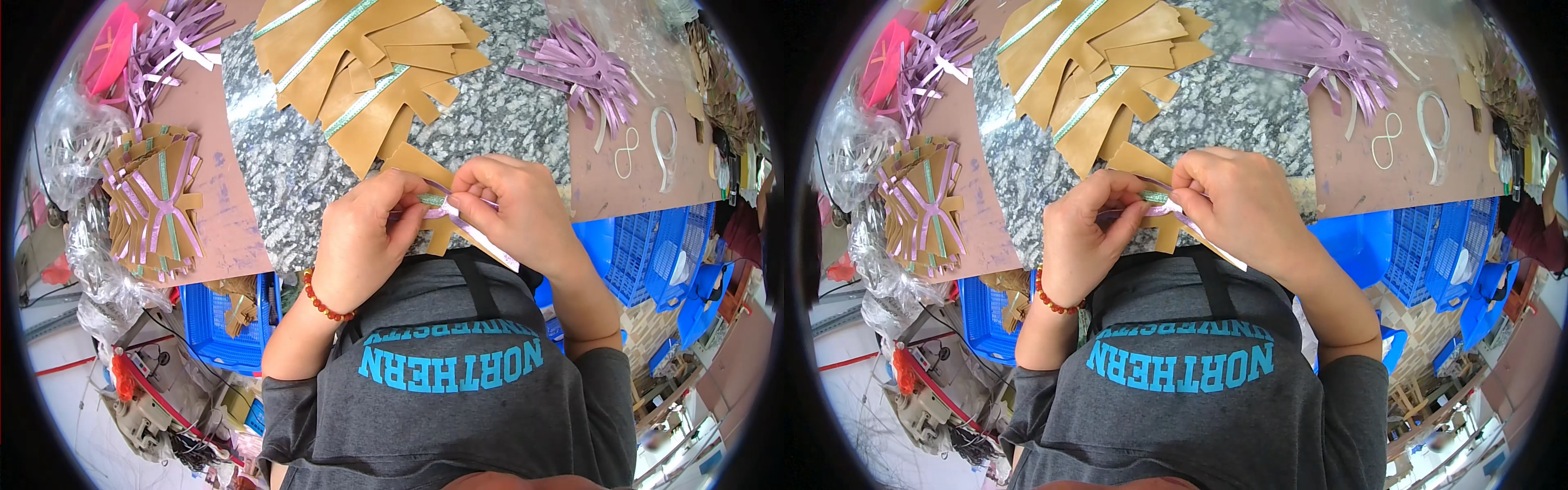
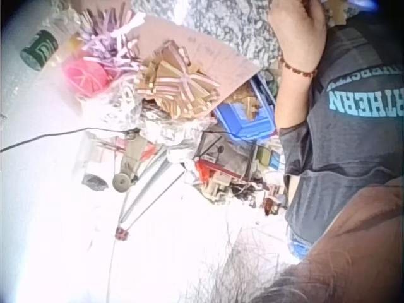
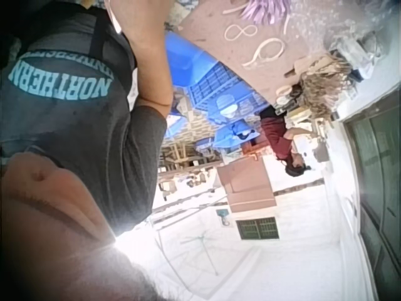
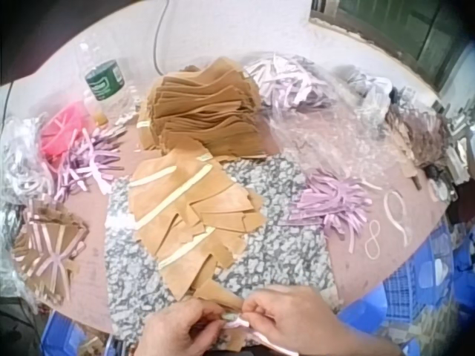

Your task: Assembling decorative shoe components by applying adhesive strips to paper-based parts.

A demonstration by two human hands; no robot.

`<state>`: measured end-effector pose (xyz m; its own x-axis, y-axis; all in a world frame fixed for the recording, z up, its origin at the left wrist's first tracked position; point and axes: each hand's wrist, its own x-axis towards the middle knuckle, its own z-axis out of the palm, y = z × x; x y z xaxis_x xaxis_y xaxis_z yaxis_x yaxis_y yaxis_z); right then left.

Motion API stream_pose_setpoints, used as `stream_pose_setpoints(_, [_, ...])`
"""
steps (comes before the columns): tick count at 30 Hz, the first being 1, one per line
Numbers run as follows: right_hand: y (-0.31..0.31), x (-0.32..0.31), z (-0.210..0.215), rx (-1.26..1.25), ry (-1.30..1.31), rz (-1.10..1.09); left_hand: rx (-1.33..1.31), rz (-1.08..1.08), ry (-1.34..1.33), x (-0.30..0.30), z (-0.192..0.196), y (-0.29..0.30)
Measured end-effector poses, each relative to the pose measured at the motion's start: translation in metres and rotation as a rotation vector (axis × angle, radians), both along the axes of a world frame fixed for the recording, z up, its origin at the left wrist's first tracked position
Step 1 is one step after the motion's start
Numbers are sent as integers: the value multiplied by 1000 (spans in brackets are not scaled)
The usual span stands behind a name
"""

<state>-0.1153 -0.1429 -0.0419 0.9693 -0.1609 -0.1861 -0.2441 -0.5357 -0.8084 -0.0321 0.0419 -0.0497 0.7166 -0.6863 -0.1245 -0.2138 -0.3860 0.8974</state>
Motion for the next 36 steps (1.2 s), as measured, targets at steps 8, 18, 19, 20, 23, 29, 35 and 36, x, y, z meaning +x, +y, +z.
stream_pose_setpoints(8, [2, -1, -2, -47, -3, 3, 19, -16, -25, 0, 2, 1])
stream_pose_setpoints(18, [1, -1, 1, -35, 18, 11, 51, -79, -51, 5, 5, 0])
stream_pose_setpoints(19, [1, -1, 1, -30, 13, 4, 27, -66, -30, 4, 4, 0])
stream_pose_setpoints(20, [2, -1, 0, -24, 7, -2, 4, -52, -10, 4, 4, 0])
stream_pose_setpoints(23, [3, -1, 0, -38, 8, 0, 10, -53, -5, 4, 4, 1])
stream_pose_setpoints(29, [6, -2, 1, -88, 9, -15, 15, -60, -16, 3, 4, 1])
stream_pose_setpoints(35, [10, -3, -1, -213, -59, 6, 35, -228, -756, -6, 6, -3])
stream_pose_setpoints(36, [10, -3, 0, -215, -62, 5, -63, -237, -812, -9, -3, -2])
